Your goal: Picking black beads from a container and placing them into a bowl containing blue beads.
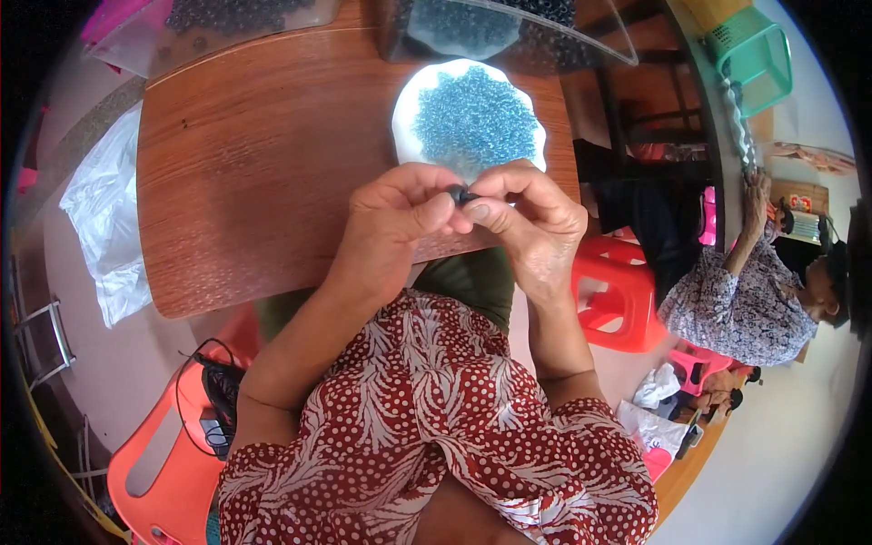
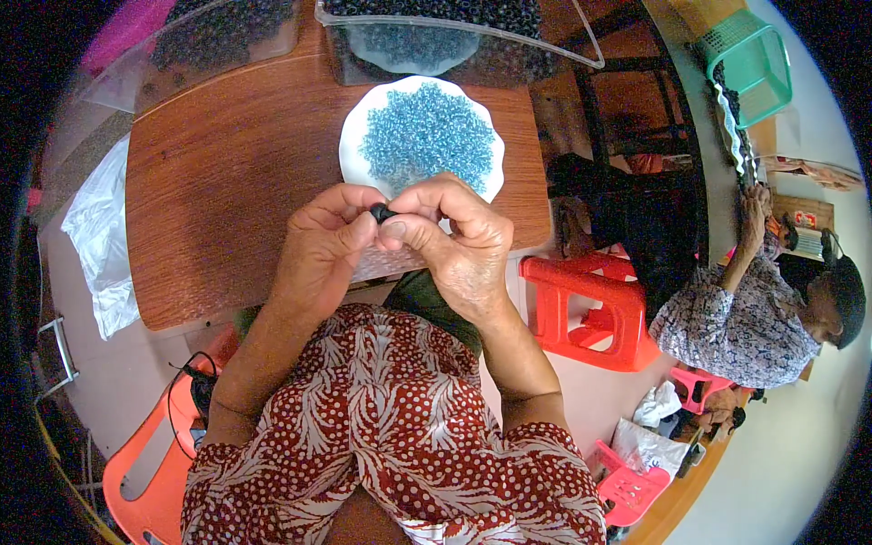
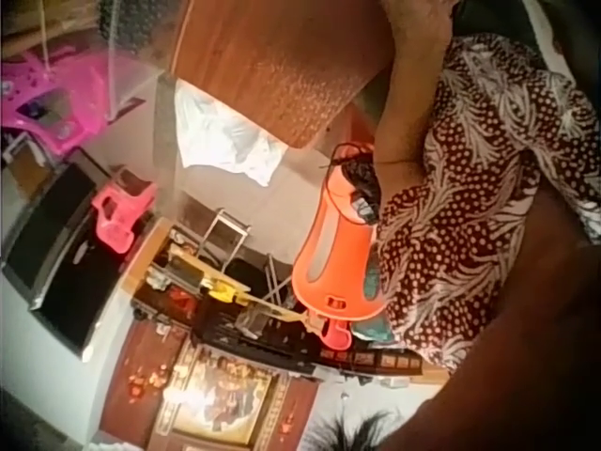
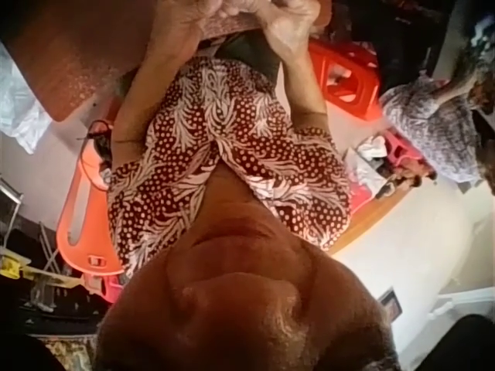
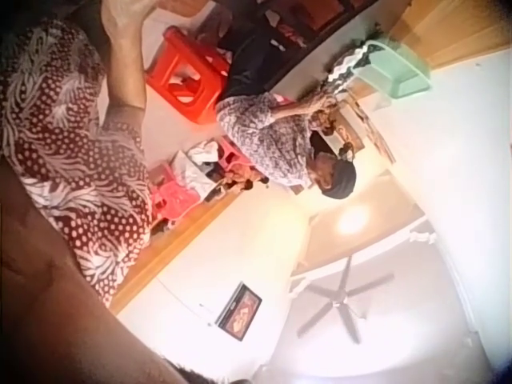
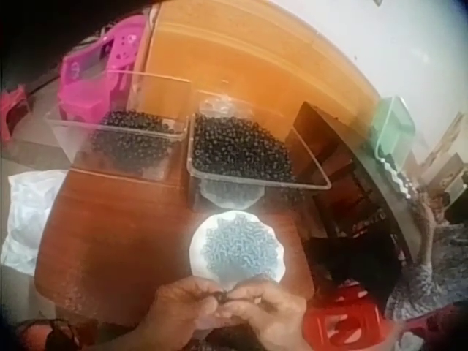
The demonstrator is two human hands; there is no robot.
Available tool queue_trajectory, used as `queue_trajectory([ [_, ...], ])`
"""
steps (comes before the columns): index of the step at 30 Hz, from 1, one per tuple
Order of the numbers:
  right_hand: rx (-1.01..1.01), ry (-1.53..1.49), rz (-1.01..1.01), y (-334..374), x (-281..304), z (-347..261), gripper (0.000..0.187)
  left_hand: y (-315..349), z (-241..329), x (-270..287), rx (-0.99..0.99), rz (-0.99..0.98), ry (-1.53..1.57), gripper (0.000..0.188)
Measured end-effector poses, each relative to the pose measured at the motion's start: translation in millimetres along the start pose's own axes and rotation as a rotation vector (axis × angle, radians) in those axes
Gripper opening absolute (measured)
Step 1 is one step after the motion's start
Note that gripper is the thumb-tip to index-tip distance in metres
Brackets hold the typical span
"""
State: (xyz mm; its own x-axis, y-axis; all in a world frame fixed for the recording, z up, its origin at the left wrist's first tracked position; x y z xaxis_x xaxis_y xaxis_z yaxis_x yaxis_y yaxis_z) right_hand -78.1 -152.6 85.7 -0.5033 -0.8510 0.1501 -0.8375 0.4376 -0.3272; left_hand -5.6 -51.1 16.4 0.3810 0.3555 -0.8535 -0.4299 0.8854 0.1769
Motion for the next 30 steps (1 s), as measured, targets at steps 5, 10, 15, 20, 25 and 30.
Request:
queue_trajectory([
  [5, -0.198, -0.268, 0.085, 0, 1, -1, 0.013, 0, -3, 2, 0.050, 0.033, 0.001, 0.017],
  [10, -0.338, -0.398, 0.114, 0, 4, 6, 0.014, 0, -4, 0, 0.058, 0.062, 0.033, 0.017],
  [15, -0.409, -0.446, 0.125, 1, 5, 14, 0.013, 0, -4, 0, 0.065, 0.049, -0.014, 0.015],
  [20, -0.464, -0.470, 0.088, 4, 8, 20, 0.013, 3, 1, -3, 0.044, 0.050, -0.139, 0.022],
  [25, -0.570, -0.607, 0.076, 8, 8, 31, 0.013, 3, 0, -1, 0.040, 0.031, -0.153, 0.021],
  [30, -0.639, -0.651, 0.068, 10, 9, 33, 0.013, 4, -1, 0, 0.056, 0.058, -0.211, 0.019],
])
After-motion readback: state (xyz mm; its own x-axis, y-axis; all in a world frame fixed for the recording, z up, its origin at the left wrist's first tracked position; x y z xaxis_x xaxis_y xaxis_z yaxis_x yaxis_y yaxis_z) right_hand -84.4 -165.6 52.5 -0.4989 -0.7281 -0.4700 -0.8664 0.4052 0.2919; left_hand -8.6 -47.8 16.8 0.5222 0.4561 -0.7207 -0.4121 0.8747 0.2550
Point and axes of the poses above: each hand's wrist, its own y-axis away from the middle knuckle, its own x-axis out of the back of the hand, z = x × y, the point moved 3 cm from there along -y, towards the middle knuckle, and after that the axes turned 11 degrees about x, right-handed, at the moved point
